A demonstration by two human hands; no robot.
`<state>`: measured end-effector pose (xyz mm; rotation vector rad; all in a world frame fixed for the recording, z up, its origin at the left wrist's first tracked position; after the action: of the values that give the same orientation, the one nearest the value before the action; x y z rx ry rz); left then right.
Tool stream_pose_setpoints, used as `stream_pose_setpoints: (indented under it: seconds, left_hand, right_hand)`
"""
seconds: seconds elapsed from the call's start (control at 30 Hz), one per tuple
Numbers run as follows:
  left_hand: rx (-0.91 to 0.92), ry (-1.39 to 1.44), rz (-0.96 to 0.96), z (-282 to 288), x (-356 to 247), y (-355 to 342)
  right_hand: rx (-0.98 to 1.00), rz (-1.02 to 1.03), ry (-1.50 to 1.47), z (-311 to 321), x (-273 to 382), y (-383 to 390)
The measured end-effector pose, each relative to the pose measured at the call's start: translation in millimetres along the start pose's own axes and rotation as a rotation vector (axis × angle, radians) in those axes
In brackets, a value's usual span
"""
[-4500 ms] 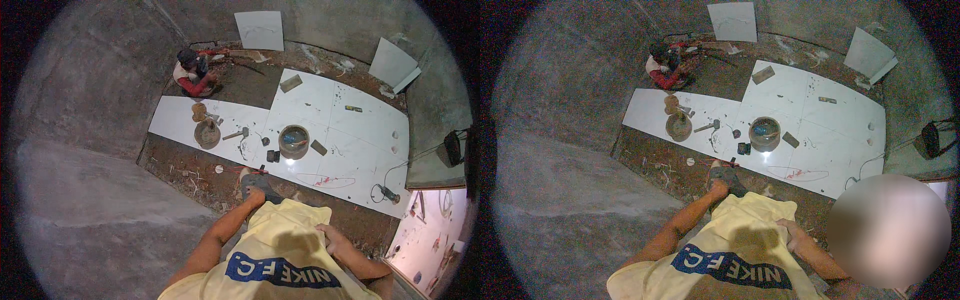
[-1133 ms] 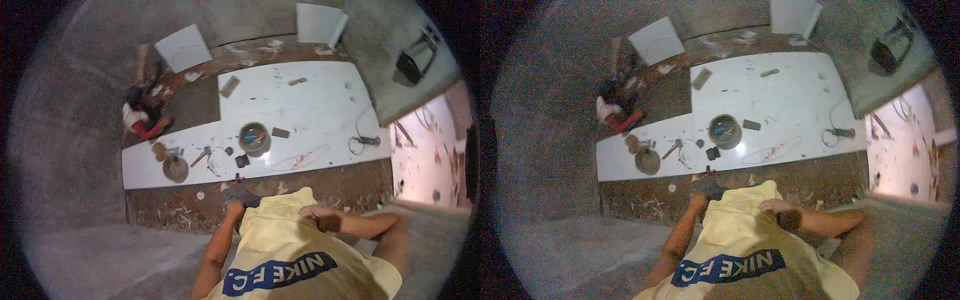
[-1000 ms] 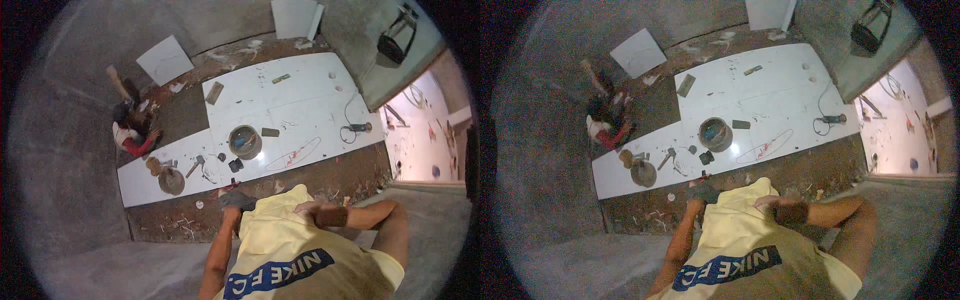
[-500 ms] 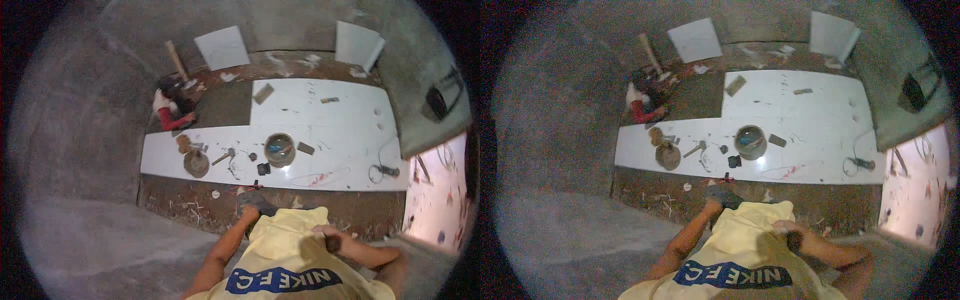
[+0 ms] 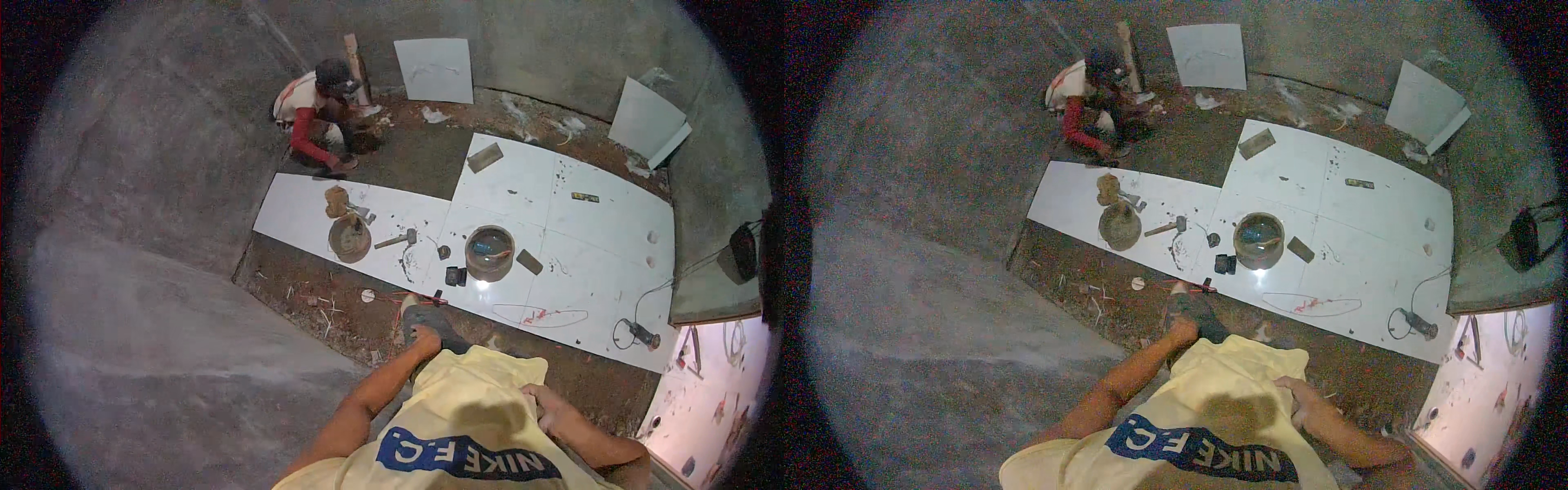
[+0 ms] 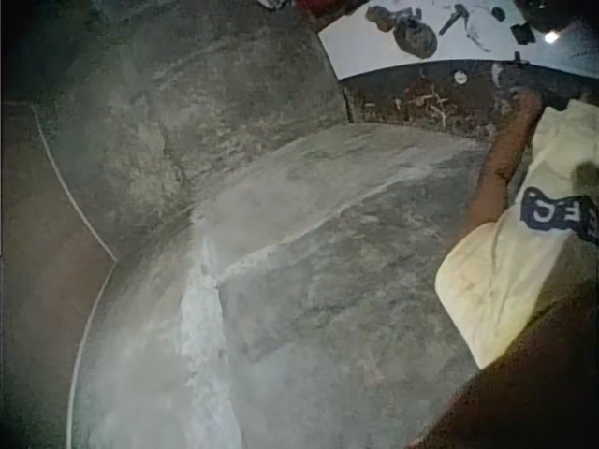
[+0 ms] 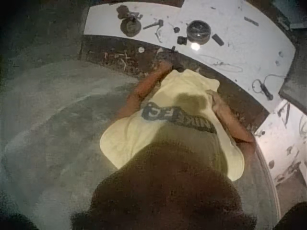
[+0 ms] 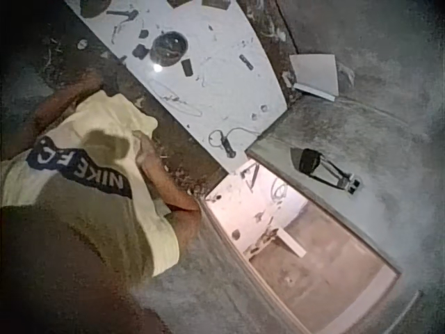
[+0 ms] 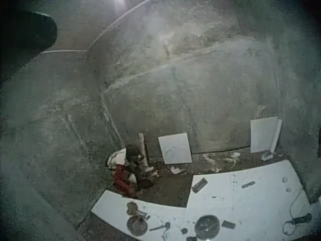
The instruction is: The person mixes mortar in a bucket using a trowel and then applies it to the floor before another person assists in laying tiles.
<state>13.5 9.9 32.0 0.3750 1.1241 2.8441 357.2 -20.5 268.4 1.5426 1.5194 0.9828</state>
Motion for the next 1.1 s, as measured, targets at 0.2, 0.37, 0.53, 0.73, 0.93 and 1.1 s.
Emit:
stream_pose_setpoints:
  seconds: [0.2,0.37,0.53,0.73,0.93,1.1]
  left_hand:
    - [0.445,-0.052,-0.002,-9.1,7.3,-4.3]
    - [0.292,-0.057,-0.01,29.9,-7.9,9.9]
    - [0.233,0.019,-0.056,35.8,2.6,19.0]
    - [0.048,0.164,-0.065,19.6,12.9,16.8]
    - [0.056,0.107,-0.17,17.5,7.9,17.5]
    - [-0.012,0.148,-0.138,60.9,-0.8,28.5]
  right_hand:
    - [-0.04,-0.181,-0.123,-27.2,-2.5,28.5]
    - [-0.053,0.147,0.144,-8.6,6.5,21.0]
    - [-0.055,-0.099,-0.183,-32.6,2.2,39.1]
    - [-0.047,0.026,0.012,0.3,-7.9,3.8]
    - [-0.081,0.056,0.06,-3.5,-2.9,11.4]
    - [-0.055,-0.084,-0.181,-35.9,5.5,46.6]
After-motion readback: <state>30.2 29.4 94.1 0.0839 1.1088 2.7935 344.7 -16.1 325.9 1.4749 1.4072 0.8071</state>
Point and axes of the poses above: each hand's wrist, its own y-axis away from the middle knuckle, its own z-axis out of the back of the hand, x = y × z, the point moved 6 cm from there along -y, towards the middle knuckle
